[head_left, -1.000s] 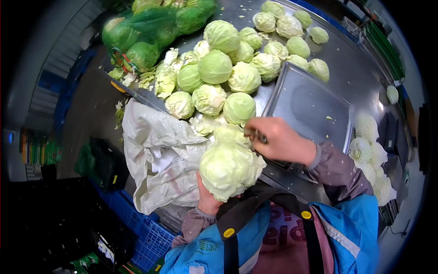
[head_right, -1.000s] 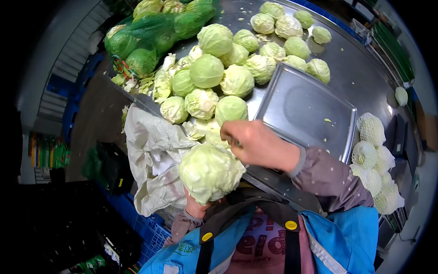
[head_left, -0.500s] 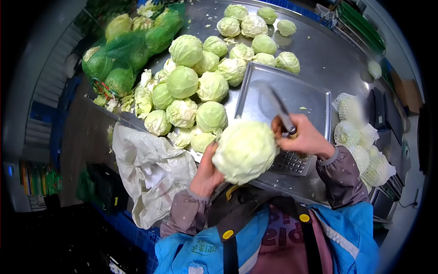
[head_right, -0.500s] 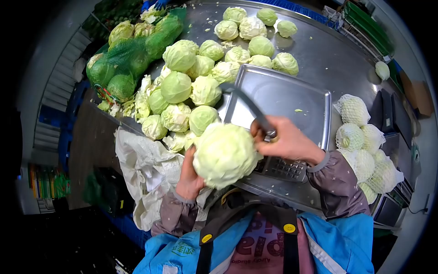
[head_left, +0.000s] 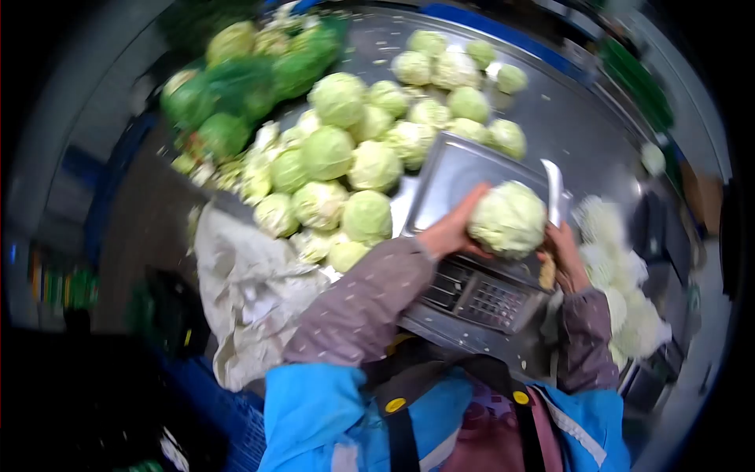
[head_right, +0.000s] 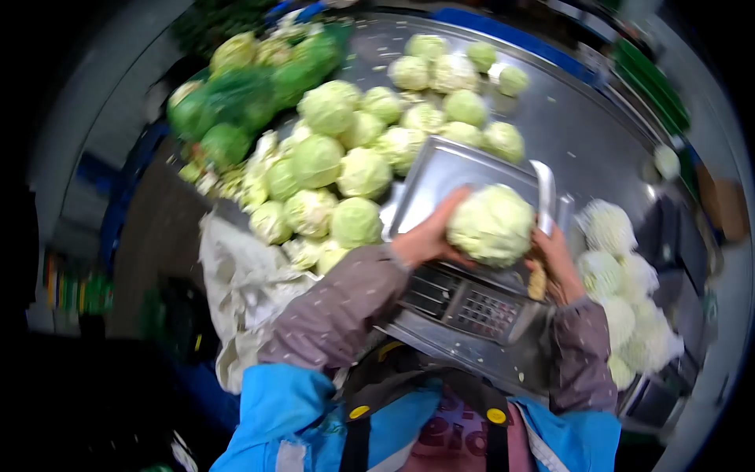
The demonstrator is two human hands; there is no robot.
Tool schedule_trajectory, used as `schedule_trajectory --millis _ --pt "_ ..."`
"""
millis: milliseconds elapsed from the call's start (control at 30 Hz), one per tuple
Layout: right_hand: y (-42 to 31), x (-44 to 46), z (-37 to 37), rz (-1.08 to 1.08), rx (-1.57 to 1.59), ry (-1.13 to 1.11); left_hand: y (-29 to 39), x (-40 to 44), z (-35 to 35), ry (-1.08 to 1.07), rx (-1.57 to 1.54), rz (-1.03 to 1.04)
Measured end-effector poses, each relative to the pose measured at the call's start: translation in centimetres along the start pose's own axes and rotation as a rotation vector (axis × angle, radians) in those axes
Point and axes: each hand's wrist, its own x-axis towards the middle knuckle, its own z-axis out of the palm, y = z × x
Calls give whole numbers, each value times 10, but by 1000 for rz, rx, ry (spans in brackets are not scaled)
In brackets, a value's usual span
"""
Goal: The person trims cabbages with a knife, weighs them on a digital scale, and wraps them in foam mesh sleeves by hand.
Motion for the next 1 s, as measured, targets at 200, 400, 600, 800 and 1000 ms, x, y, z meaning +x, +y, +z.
schedule_trajectory --millis 200,400,600,800,1000 --pt "26 7 -7 -30 132 91 -2 27 -13 594 1427 715" --pt "9 8 13 -31 -64 133 -7 4 -18 791 1054 835" --pt "7 8 21 -230 -320 182 -34 -151 -66 916 585 1091" --pt "5 -18 44 -488 -388 347 -125 -313 -239 1750 37 764" --pt "14 -63 124 -475 -960 -614 -203 -343 -367 1672 1384 -59"
